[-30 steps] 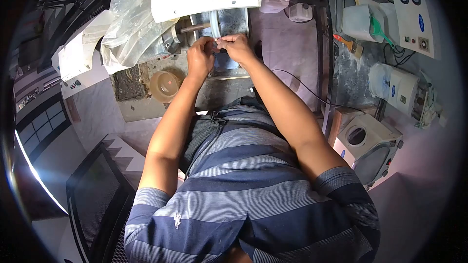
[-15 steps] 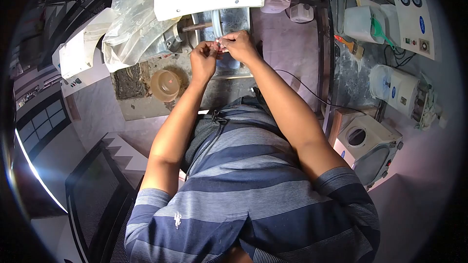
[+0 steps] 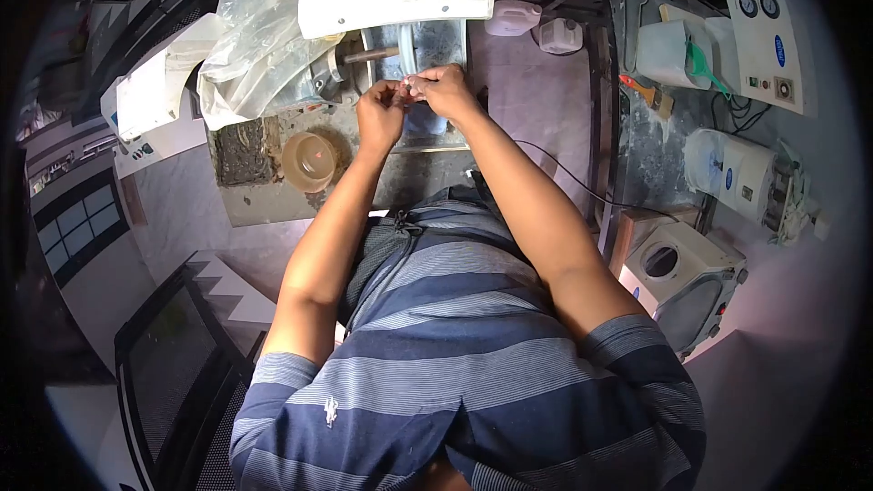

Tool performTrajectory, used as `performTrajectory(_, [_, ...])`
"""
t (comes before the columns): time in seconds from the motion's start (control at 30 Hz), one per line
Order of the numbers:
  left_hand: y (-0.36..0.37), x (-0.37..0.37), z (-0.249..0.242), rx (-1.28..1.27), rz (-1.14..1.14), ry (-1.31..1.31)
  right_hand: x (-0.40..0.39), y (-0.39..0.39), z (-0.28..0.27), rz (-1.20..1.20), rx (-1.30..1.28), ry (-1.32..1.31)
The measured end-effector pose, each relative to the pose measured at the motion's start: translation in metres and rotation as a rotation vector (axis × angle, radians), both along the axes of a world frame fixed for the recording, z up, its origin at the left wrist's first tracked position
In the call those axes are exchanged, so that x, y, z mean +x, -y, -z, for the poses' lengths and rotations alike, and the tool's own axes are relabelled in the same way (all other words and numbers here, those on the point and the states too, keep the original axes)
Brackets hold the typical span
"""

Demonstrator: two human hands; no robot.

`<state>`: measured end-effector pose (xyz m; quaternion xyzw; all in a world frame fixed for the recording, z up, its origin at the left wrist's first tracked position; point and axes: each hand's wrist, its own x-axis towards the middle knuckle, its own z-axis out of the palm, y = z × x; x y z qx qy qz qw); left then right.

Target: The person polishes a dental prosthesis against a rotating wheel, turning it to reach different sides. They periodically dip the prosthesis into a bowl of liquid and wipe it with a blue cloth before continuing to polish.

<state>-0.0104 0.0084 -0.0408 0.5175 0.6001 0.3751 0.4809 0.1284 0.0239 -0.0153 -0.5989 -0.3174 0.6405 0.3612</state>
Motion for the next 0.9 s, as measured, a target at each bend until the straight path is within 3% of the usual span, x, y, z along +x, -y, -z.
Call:
performTrajectory(0.17, [0.015, -0.018, -0.033, 0.032, -0.085, 0.166, -0.014, 0.007, -0.037, -0.133, 0.149, 0.137])
performTrajectory(0.27, [0.030, -0.043, -0.099, 0.152, -0.053, 0.029, -0.024, 0.015, -0.092, -0.260, 0.341, 0.233])
performTrajectory(0.33, [0.040, -0.057, -0.129, 0.360, -0.055, -0.006, -0.033, 0.022, -0.128, -0.280, 0.570, 0.202])
performTrajectory(0.53, [0.070, -0.082, -0.197, 0.739, -0.179, -0.051, -0.056, 0.039, -0.205, -0.392, 0.898, 0.164])
performTrajectory(0.9, [0.105, -0.103, -0.226, 0.956, -0.253, -0.146, -0.080, 0.061, -0.242, -0.552, 0.823, -0.008])
